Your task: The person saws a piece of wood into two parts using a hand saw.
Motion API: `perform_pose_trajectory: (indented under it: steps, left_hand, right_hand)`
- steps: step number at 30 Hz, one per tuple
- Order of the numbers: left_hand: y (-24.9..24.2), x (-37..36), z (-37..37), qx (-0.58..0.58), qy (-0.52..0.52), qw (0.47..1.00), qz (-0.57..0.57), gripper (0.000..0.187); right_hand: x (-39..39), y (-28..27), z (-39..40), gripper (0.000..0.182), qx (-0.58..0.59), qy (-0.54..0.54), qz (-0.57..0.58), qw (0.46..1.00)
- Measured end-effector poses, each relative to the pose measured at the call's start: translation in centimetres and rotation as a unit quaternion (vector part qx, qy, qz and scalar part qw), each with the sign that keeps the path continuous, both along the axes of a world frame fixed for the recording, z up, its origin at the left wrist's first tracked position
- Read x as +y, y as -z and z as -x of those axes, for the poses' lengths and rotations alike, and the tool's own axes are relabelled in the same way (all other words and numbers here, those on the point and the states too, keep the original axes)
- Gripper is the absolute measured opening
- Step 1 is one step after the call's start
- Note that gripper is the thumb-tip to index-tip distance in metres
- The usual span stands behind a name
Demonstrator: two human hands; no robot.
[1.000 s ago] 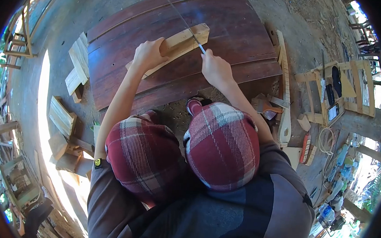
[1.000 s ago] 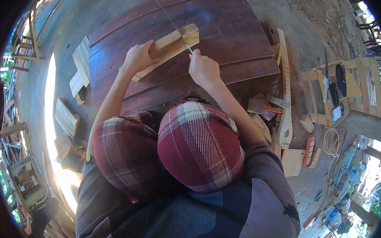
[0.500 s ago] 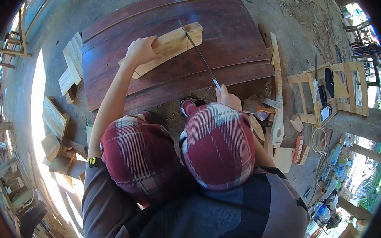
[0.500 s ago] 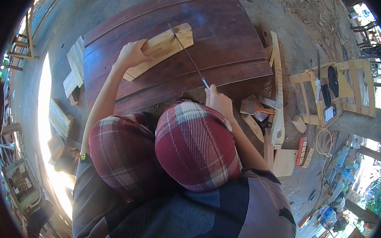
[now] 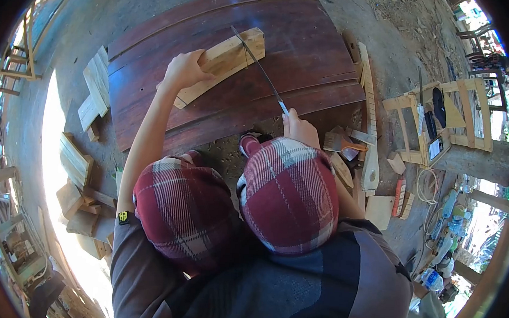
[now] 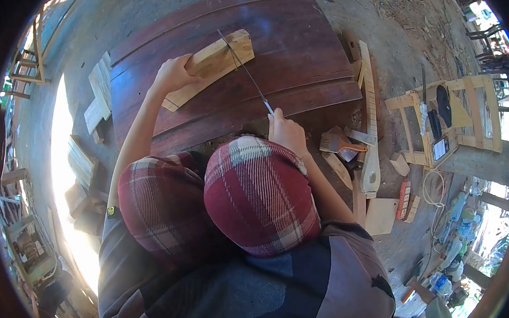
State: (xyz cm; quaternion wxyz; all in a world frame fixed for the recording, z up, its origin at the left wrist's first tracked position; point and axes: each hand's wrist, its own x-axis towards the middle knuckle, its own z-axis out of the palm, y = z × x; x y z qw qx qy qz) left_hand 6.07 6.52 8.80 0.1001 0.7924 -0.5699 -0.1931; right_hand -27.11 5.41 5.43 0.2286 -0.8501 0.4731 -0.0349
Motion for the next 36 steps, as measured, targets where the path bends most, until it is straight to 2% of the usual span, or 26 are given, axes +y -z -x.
perform_pose_trajectory:
  steps: [5,14,17,20,23,26,36]
  left_hand:
    - [0.3,0.1,0.0,-0.002,-0.003,1.000,0.027,0.066]
    - [-0.3,0.1,0.4,-0.002,-0.009,1.000,-0.007,0.054]
    - [-0.3,0.2,0.5,-0.012,-0.002,1.000,-0.001,0.054]
    - [0.4,0.4,0.5,0.000,0.005,0.999,0.052,0.058]
    - [-0.4,0.4,0.8,-0.014,0.005,1.000,0.024,0.059]
    - [0.3,0.7,0.9,-0.027,0.002,0.997,0.070,0.059]
    - [-0.4,0.9,1.4,-0.023,-0.001,0.998,0.053,0.051]
  right_hand:
    - [-0.1,0.3,-0.1,0.026,0.001,0.003,0.001,1.000]
    - [0.1,0.7,-0.1,0.026,-0.005,0.018,-0.007,1.000]
    - [0.2,0.4,-0.2,0.027,-0.009,0.027,-0.020,0.999]
    - [0.4,0.3,0.0,0.028,-0.016,0.032,-0.033,0.999]
    - [0.2,0.4,0.0,0.028,-0.023,0.039,-0.047,0.998]
    - [0.1,1.0,0.2,0.029,-0.028,0.030,-0.042,0.998]
    - [0.2,1.1,0.3,0.030,-0.024,0.040,-0.056,0.997]
